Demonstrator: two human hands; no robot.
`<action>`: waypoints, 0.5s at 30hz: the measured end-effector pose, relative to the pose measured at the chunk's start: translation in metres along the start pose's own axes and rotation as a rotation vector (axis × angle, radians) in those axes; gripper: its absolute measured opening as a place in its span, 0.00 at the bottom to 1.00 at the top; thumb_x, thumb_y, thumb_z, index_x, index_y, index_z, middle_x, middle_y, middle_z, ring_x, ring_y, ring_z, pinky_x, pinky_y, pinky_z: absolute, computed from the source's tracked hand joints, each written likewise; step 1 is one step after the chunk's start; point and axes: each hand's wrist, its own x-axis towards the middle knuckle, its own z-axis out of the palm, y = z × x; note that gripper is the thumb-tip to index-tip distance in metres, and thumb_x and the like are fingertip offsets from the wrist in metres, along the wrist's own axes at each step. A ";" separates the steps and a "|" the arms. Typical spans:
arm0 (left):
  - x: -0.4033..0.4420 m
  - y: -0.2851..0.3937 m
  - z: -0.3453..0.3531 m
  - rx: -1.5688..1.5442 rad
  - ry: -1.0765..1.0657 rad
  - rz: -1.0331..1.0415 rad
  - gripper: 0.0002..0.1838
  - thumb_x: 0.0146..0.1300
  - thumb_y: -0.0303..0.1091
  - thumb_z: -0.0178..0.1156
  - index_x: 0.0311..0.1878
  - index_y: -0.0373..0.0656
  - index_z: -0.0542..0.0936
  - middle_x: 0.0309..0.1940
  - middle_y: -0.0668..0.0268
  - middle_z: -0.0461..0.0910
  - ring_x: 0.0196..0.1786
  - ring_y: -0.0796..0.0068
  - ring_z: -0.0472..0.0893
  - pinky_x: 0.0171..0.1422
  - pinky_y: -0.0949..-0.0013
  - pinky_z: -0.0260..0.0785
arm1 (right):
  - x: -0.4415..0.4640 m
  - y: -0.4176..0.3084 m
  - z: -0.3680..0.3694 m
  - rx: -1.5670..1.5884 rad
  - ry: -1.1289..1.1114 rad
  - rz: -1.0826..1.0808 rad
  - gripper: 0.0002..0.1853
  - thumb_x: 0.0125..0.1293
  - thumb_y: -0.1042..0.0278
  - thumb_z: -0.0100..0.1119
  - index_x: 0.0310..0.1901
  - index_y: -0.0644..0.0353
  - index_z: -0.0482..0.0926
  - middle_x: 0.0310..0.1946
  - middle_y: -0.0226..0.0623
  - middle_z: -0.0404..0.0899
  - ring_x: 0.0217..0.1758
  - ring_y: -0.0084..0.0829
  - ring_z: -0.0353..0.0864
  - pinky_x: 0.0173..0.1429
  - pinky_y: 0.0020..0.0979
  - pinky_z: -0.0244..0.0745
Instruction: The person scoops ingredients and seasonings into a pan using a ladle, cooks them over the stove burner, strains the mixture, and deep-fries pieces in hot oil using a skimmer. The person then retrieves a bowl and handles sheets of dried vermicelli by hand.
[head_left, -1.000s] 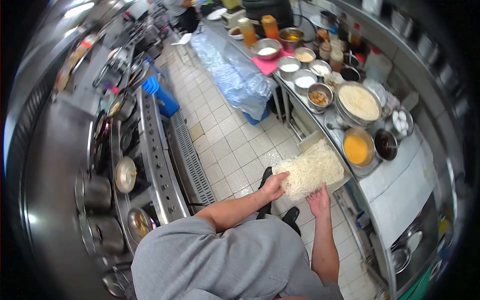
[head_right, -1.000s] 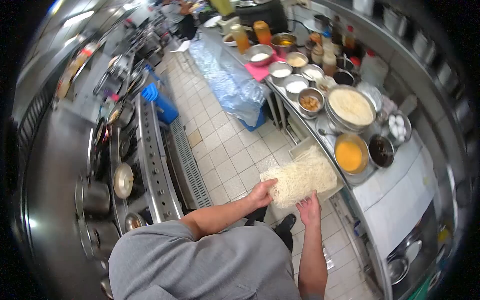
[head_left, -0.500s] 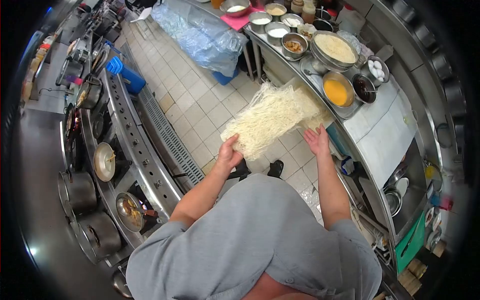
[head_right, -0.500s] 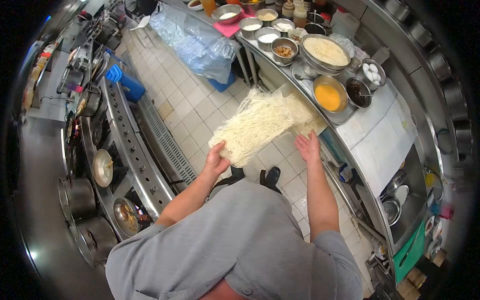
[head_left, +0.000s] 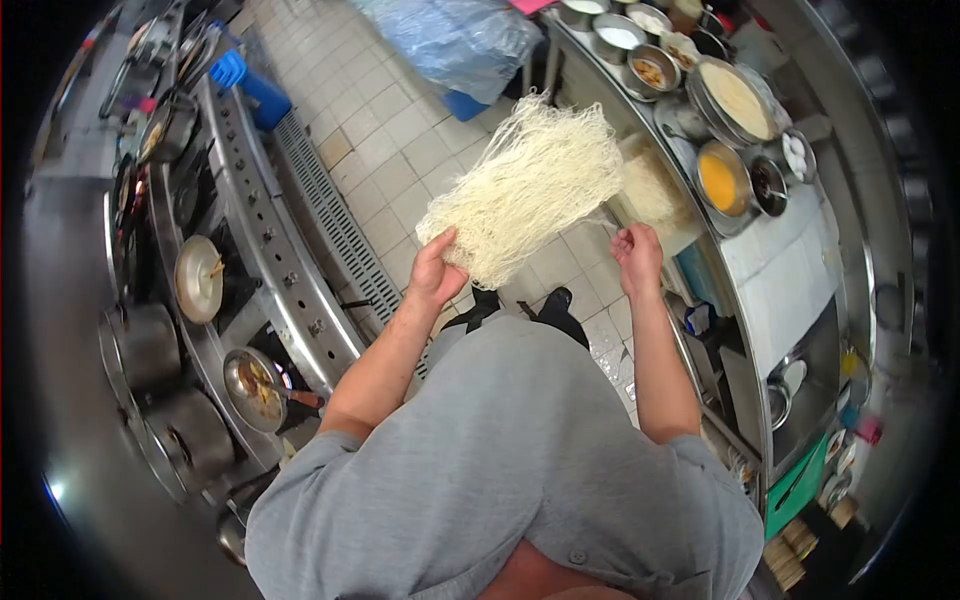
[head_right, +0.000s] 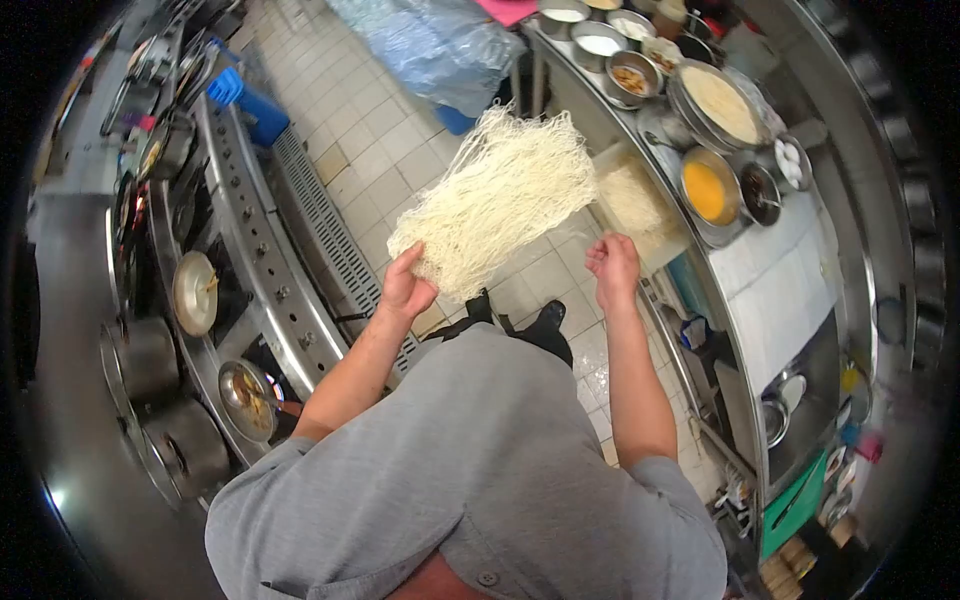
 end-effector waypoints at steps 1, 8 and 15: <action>-0.004 0.004 0.003 -0.005 0.013 0.028 0.28 0.72 0.34 0.55 0.72 0.38 0.66 0.68 0.55 0.73 0.71 0.54 0.72 0.77 0.47 0.60 | -0.019 -0.002 0.021 -0.140 -0.069 -0.052 0.24 0.73 0.58 0.58 0.64 0.61 0.70 0.60 0.48 0.72 0.60 0.37 0.76 0.52 0.38 0.81; -0.041 -0.012 0.048 0.230 0.061 0.384 0.26 0.71 0.32 0.60 0.70 0.38 0.68 0.65 0.58 0.75 0.68 0.62 0.75 0.72 0.56 0.68 | -0.096 -0.032 0.170 -0.537 -0.449 -0.060 0.42 0.71 0.43 0.60 0.78 0.50 0.52 0.70 0.45 0.62 0.73 0.47 0.64 0.60 0.52 0.76; -0.094 -0.084 0.072 0.405 0.199 0.670 0.28 0.72 0.32 0.62 0.71 0.35 0.67 0.65 0.57 0.75 0.67 0.65 0.75 0.73 0.59 0.67 | -0.097 -0.019 0.204 -0.440 -0.854 0.188 0.46 0.70 0.51 0.60 0.78 0.55 0.43 0.70 0.47 0.63 0.70 0.50 0.70 0.66 0.55 0.73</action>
